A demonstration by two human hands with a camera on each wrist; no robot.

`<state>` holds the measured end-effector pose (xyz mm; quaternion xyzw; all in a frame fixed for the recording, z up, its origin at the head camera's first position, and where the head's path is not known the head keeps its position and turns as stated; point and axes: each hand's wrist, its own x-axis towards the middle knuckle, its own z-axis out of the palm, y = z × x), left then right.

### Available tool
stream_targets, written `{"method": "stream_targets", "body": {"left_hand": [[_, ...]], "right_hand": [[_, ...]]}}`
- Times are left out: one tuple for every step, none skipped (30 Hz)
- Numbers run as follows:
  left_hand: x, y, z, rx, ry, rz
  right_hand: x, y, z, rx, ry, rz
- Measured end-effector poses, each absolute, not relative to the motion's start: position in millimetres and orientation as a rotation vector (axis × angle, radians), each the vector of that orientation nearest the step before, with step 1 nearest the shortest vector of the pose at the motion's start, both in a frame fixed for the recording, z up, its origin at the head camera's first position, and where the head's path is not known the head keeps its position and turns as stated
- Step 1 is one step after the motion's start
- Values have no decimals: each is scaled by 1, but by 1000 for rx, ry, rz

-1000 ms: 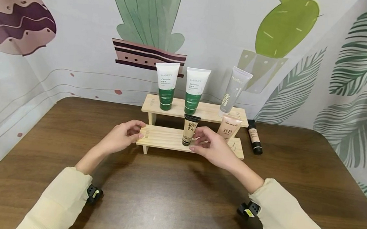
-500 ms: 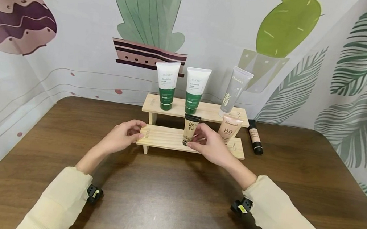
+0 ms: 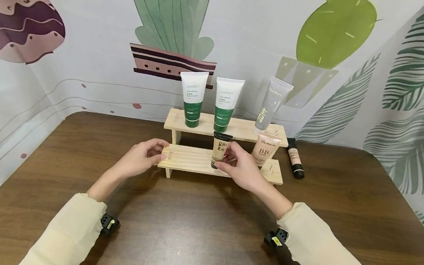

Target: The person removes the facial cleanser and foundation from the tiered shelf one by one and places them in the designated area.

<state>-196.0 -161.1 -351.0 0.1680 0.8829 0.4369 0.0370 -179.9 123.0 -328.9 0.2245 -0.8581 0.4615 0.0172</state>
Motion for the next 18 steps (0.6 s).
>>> {"method": "stream_targets", "body": {"left_hand": [[-196,-161,-351,516,2712,1341],[-196,-161,-351,516,2714,1339],[-196,-161,-351,515,2715,1337],[-196,-161,-351,514,2716,1336],[-196,-161,-351,513,2716,1334],[-195,-161,-351,514,2717,1333],[-195,-161,-351,513,2716,1333],[-195,-160,-351,513,2714,1334],[-195,-160,-351,513,2712,1335],[-195,-160,-351,512,2711,1335],[-195,-160,-351,512,2710,1335],[-195,-160,-351,512,2710,1335],[-195,-160,-350,512,2710,1335],[-195,-161,-350,511,2710,1334],[-195,-161,-350,510,2709,1336],[-195,-161,-350,509,2709,1335],[-195,-161,-350,508,2709,1335],[-195,-161,-350,507,2711,1334]], "right_hand": [[-180,123,-329,700,-2662,1438],[-180,123,-329,701,-2659,1437],[-180,123,-329,702,-2657,1438],[-180,123,-330,702,-2657,1439],[-180,123,-330,700,-2658,1440],[-180,123,-330,698,-2659,1440],[-180,123,-330,692,-2662,1440],[-180,123,-331,691,-2663,1438],[-180,124,-331,686,-2665,1438],[-180,123,-331,682,-2668,1440],[-180,124,-331,678,-2668,1442],[-180,124,-331,678,-2668,1444],[-180,124,-331,677,-2668,1447],[-180,124,-331,678,-2667,1450],[-180,124,-331,676,-2665,1454],[-179,124,-331,682,-2662,1458],[-179,124,-331,687,-2658,1462],[-178,124,-330,694,-2654,1466]]}}
